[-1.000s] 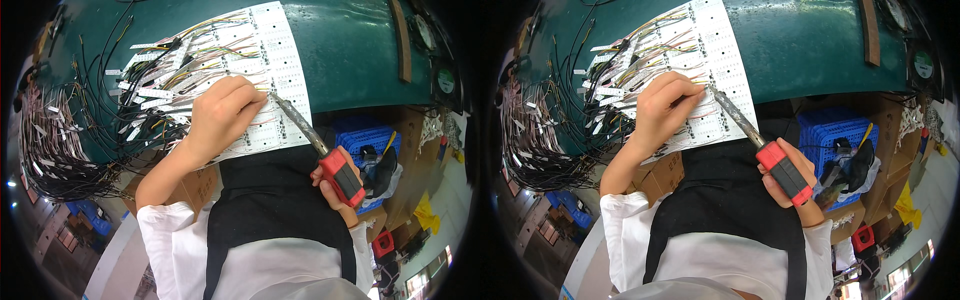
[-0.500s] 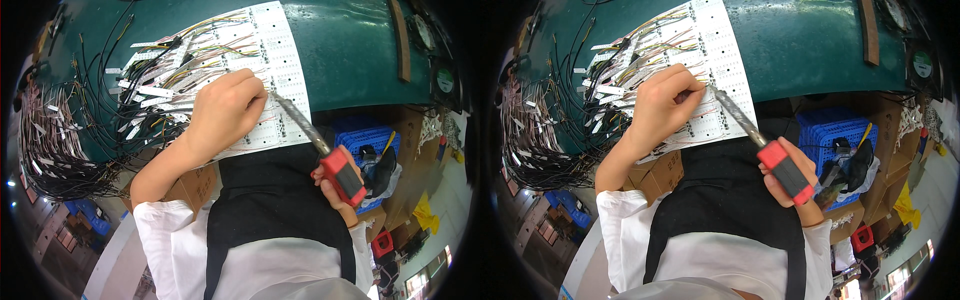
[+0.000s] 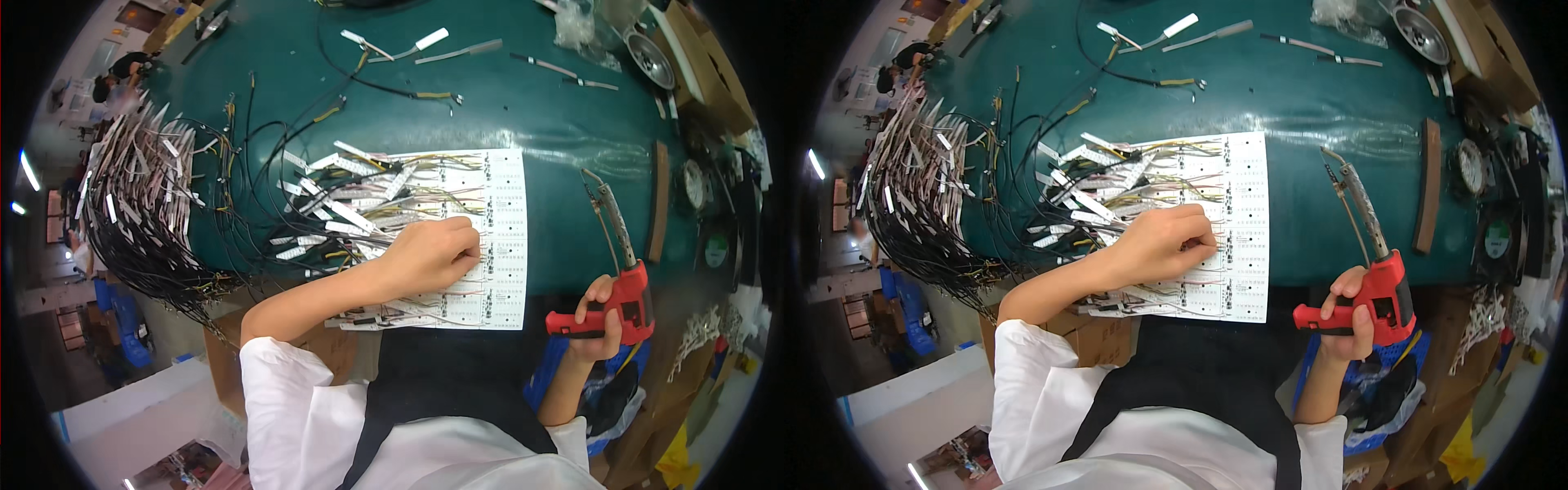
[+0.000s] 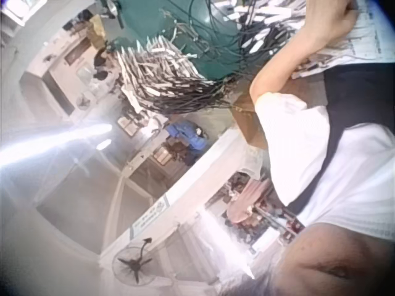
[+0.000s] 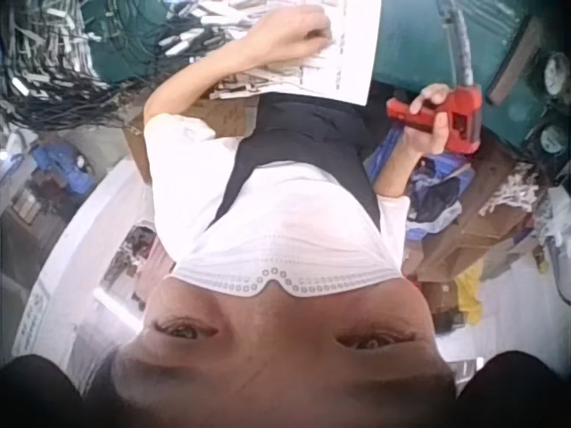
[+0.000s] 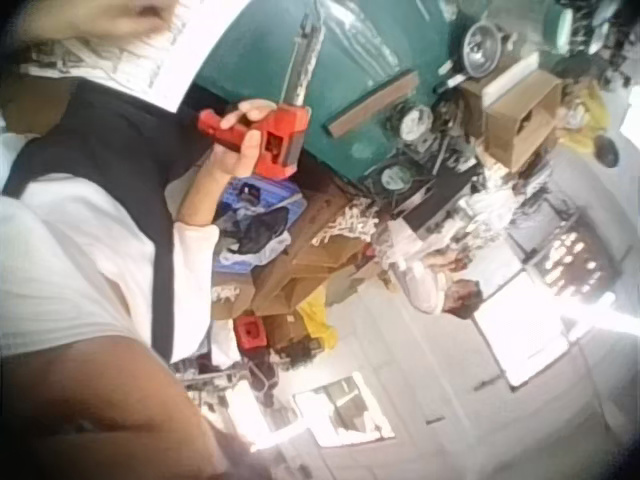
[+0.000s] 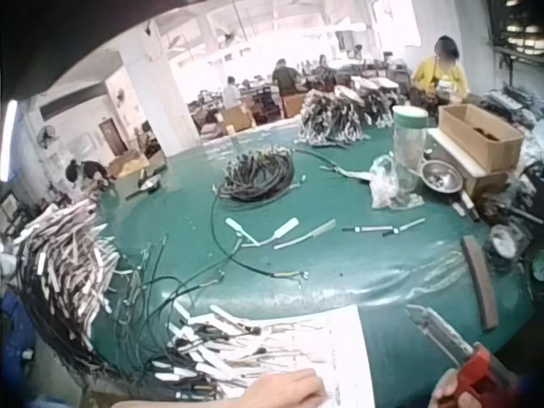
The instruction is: Soldering wires to LED strips on a printed circuit board assembly line.
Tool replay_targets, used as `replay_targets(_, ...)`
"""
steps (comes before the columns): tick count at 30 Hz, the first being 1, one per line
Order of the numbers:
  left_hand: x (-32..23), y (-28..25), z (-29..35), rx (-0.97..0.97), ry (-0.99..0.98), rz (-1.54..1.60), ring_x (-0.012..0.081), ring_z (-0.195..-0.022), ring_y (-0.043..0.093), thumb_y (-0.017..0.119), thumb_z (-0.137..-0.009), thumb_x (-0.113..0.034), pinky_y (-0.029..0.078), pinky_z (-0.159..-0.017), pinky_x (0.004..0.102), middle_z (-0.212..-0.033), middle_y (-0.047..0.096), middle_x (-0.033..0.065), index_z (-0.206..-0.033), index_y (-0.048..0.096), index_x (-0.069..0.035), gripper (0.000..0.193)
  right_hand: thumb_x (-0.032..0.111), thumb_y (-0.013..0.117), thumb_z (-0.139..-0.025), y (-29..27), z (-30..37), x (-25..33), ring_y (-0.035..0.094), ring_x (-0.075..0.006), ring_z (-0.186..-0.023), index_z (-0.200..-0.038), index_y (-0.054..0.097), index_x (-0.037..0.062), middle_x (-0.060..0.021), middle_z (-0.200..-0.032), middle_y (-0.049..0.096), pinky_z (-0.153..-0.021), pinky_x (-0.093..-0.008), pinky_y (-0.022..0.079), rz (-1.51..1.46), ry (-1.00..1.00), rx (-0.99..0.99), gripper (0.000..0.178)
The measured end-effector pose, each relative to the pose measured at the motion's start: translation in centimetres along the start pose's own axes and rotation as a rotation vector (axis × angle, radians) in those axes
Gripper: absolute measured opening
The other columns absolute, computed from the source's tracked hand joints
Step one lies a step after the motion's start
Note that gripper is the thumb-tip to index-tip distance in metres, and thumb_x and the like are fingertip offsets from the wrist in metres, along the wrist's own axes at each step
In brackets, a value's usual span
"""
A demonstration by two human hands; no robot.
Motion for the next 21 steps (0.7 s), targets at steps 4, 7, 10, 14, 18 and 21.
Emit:
replay_targets(4, 1.5, -1.6, -2.8, 0.286, 0.006, -0.049, 0.0259, -0.071, 0.061, 0.065, -0.080, -0.014, 0.048, -0.064, 0.0366, -0.078, 0.061, 0.0083, -0.083, 0.065, -0.006, 0.008, 0.013, 0.052, -0.086, -1.2, -2.7, -0.8, 0.043, -0.0172, -0.086, -0.126, 0.030, -0.0109, -0.0131, -0.093, 0.042, -0.049, -0.0201, 0.048, -0.189, -0.013, 0.028, 0.051)
replay_targets(7, 6.3, -7.5, -8.5, 0.061, -0.058, 0.033, 0.0227, -0.077, 0.064, 0.065, -0.080, -0.020, 0.050, -0.072, 0.0363, -0.085, 0.068, 0.0127, -0.089, 0.070, -0.004, 0.019, 0.012, 0.052, -0.087, -2.6, -3.2, -1.5, 0.041, -0.0173, -0.086, -0.127, 0.029, -0.0092, -0.0117, -0.092, 0.039, -0.051, -0.0212, 0.049, -0.322, 0.005, -0.016, 0.051)
replay_targets(10, 12.8, -16.5, -14.2, -0.439, -0.029, -0.396, 0.0303, -0.086, 0.064, 0.059, -0.084, -0.019, 0.051, -0.074, 0.0394, -0.088, 0.067, 0.0131, -0.089, 0.070, -0.006, 0.017, 0.012, 0.052, -0.087, -2.7, -2.9, -1.1, 0.041, -0.0172, -0.086, -0.127, 0.029, -0.0089, -0.0108, -0.091, 0.038, -0.053, -0.0215, 0.049, -0.372, -0.017, -0.047, 0.051)
replay_targets(14, 20.6, -21.8, -18.1, -0.572, 0.003, -0.686, 0.0333, -0.089, 0.063, 0.054, -0.085, -0.016, 0.051, -0.078, 0.0429, -0.095, 0.065, 0.0121, -0.100, 0.066, -0.010, 0.019, 0.012, 0.053, -0.087, -1.9, -2.8, -1.5, 0.042, -0.0164, -0.084, -0.126, 0.030, -0.0080, -0.0106, -0.091, 0.039, -0.053, -0.0211, 0.049, -0.342, -0.011, -0.026, 0.050)
replay_targets(18, 22.7, -21.3, -20.2, -0.424, -0.149, -1.011, 0.0336, -0.090, 0.061, 0.056, -0.087, -0.014, 0.050, -0.077, 0.0422, -0.096, 0.063, 0.0150, -0.103, 0.063, -0.008, 0.018, 0.013, 0.054, -0.087, -2.1, -2.7, -1.7, 0.043, -0.0163, -0.083, -0.126, 0.031, -0.0075, -0.0108, -0.091, 0.042, -0.053, -0.0207, 0.049, -0.326, -0.002, -0.071, 0.050)
replay_targets(21, 20.7, -23.7, -19.5, -0.710, 0.038, -0.783, 0.0334, -0.087, 0.060, 0.056, -0.085, -0.014, 0.049, -0.073, 0.0440, -0.087, 0.061, 0.0144, -0.093, 0.062, -0.005, 0.013, 0.014, 0.055, -0.086, -1.6, -2.9, -1.8, 0.043, -0.0158, -0.084, -0.121, 0.034, -0.0084, -0.0106, -0.091, 0.042, -0.052, -0.0203, 0.049, -0.321, 0.014, -0.074, 0.046)
Point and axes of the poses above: each hand's wrist, its own z-axis away from the middle knuckle, its own y-axis out of the palm, x = y × z, the point moved 6 cm from there along -z, towards the middle knuckle
